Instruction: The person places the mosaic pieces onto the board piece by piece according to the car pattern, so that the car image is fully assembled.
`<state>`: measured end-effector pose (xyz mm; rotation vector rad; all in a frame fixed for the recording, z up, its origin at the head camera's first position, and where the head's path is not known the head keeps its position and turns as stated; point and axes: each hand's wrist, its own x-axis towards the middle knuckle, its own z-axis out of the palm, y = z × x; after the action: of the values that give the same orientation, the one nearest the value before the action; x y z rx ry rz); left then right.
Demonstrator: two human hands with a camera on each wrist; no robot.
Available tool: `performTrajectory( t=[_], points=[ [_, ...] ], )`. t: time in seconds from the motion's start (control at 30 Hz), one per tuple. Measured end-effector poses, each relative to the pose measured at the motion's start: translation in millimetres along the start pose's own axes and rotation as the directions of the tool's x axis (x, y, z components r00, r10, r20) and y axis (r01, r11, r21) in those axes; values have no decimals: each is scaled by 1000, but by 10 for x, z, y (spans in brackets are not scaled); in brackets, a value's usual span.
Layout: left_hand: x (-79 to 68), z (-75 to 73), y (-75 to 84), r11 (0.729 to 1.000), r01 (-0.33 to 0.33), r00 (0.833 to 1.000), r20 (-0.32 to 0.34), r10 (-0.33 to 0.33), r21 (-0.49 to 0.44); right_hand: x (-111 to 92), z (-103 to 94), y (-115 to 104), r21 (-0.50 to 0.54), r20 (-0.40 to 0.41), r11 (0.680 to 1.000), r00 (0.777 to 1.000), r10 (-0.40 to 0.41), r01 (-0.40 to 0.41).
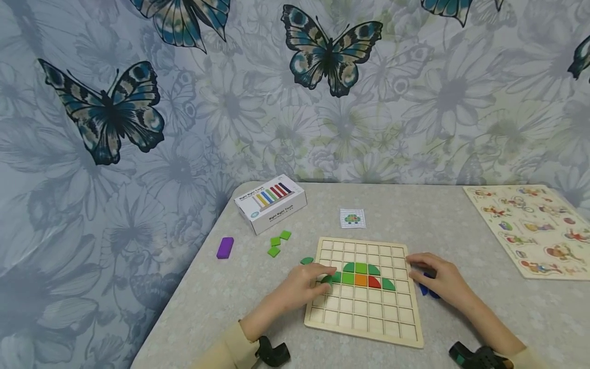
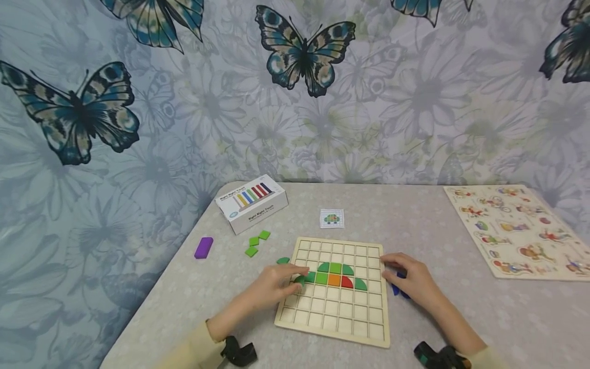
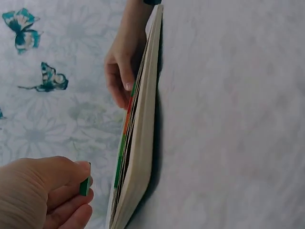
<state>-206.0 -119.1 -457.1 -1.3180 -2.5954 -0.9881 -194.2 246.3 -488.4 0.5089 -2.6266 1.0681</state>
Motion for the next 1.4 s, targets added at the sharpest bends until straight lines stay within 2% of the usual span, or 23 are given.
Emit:
performTrajectory(
  t=[0.1,0.2,0.27,0.33,0.43,0.53,0.63,0.8,0.97,1.1,1.17,1.27,1.4],
  points=[
    [-60,-96,-131,997,43,997,-60,-39,66,6,6,-5,-1,2,1000,1000,3,-3],
    [-165,-192,-344,976,153,980,-154,-129,157,9,6,-13,5,8,1000,1000,0,0],
    [-232,-238,-470,960,233,961,-186,-203,157,8,3,-17,8,8,1000,1000,1,-1],
    [-278,-273,-549,953,269,954,-175,-244,136,5,-2,-15,6,6,1000,1000,7,-7],
    [-298,-303,-596,962,270,956,-124,-264,36,5,-5,-5,0,9,1000,1000,13,-13],
    [-299,-310,-621,952,299,949,-86,-304,-64,5,-2,6,3,12,1000,1000,17,-17],
    [-308,-319,-644,943,316,943,-76,-324,-105,4,1,9,9,13,1000,1000,14,-15],
    [-324,-351,-628,938,335,936,-88,-342,-89,-1,6,7,15,14,1000,1000,14,-14],
    [-327,-357,-650,939,344,925,-174,-339,0,0,-8,5,10,9,1000,1000,20,-20],
    [-351,-377,-679,932,360,914,-185,-361,-41,3,-19,0,5,11,1000,1000,17,-17],
    [-365,-390,-686,930,361,914,-169,-368,-72,3,-22,-3,3,12,1000,1000,14,-14],
    [-380,-395,-698,936,346,923,-156,-352,-64,4,-24,-8,5,9,1000,1000,15,-15],
    [-381,-366,-707,950,310,934,-175,-312,-40,1,-19,-3,7,13,1000,1000,22,-22]
  ],
)
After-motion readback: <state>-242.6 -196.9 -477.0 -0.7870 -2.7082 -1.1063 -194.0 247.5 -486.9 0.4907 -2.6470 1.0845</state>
